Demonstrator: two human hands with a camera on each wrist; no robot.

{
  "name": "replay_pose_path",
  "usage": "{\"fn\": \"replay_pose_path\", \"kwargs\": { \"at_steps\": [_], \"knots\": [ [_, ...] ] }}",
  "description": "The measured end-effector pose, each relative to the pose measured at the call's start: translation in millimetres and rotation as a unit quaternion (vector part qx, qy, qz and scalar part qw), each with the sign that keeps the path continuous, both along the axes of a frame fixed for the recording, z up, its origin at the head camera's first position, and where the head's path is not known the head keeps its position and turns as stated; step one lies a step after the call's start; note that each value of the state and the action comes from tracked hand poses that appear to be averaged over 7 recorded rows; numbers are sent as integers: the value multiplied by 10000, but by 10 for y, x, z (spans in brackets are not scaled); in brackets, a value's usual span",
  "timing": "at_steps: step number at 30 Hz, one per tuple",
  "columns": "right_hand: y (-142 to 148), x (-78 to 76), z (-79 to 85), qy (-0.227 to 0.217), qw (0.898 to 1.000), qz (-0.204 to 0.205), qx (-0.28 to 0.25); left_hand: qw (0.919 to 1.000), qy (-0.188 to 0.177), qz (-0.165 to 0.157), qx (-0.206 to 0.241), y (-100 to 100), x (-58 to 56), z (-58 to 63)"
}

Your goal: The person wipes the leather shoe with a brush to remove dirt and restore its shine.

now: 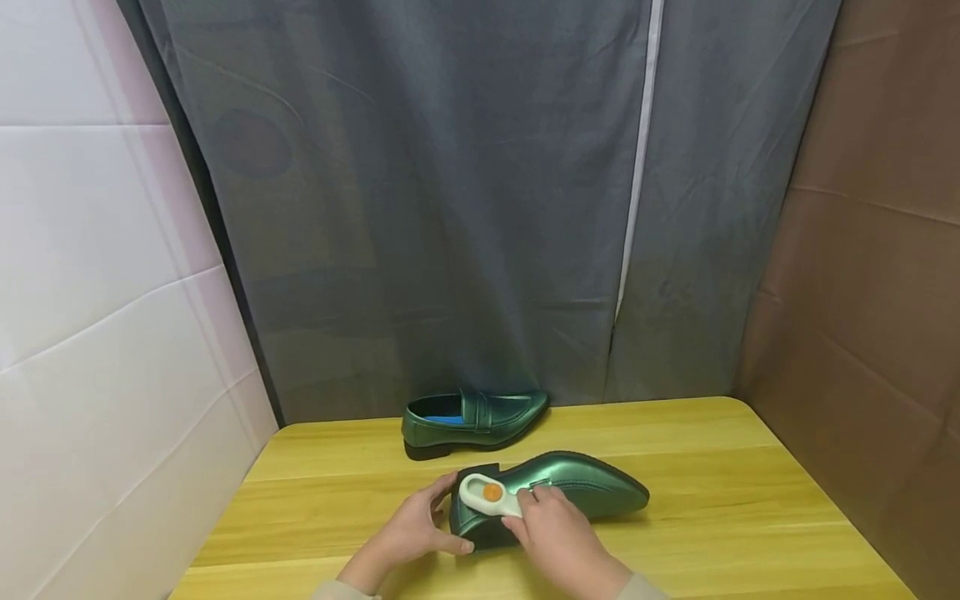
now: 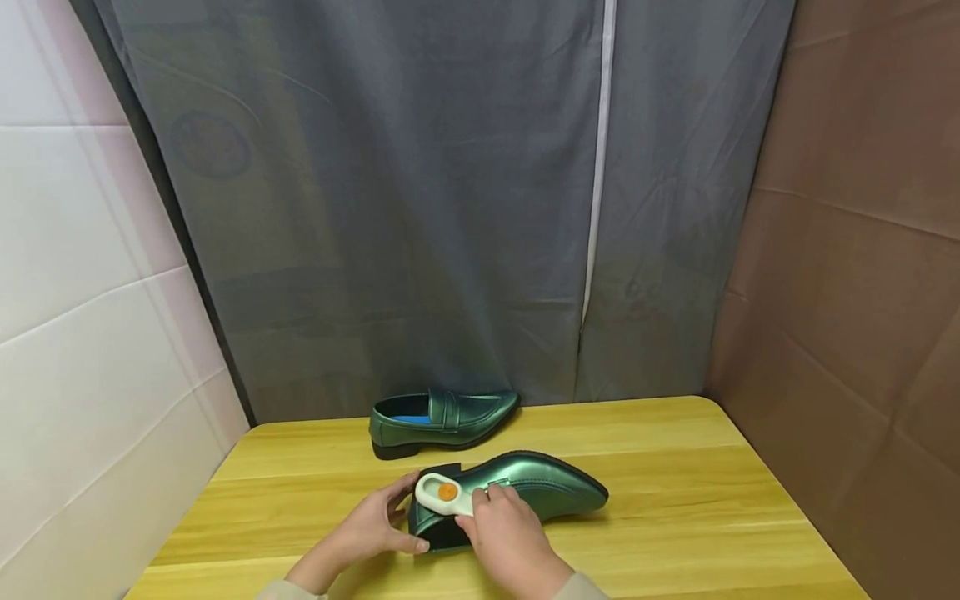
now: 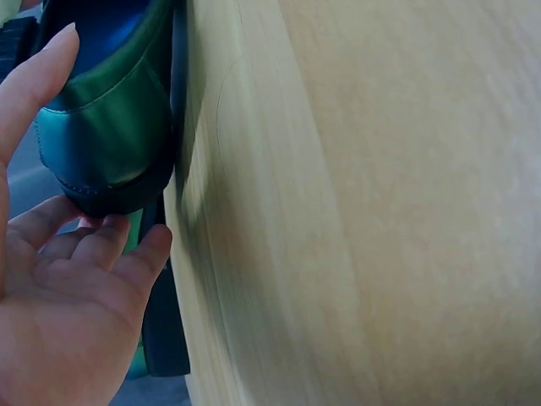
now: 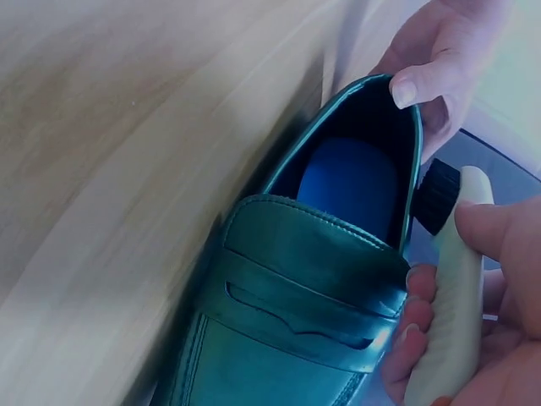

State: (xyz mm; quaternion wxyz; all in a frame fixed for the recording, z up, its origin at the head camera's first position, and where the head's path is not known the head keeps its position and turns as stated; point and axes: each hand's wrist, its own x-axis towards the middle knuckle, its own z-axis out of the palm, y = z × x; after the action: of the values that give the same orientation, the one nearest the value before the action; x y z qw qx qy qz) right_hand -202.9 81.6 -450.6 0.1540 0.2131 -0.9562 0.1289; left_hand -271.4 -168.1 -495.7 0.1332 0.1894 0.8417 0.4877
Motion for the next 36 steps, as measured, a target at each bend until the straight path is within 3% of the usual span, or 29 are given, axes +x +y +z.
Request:
{"fn": "replay_pose_path", "kwargs": {
  "at_steps": [10, 24, 36],
  "knots": [
    [48, -15, 1, -141, 9996, 5, -233, 10000, 11, -7, 15, 4, -5, -14],
    [290, -74, 82, 356, 9979, -498, -198, 9998, -115, -63, 158, -11, -21, -24],
    [417, -83, 125, 423, 9955, -835, -171, 9997, -97, -52, 209, -4, -10, -5]
  ]
}}
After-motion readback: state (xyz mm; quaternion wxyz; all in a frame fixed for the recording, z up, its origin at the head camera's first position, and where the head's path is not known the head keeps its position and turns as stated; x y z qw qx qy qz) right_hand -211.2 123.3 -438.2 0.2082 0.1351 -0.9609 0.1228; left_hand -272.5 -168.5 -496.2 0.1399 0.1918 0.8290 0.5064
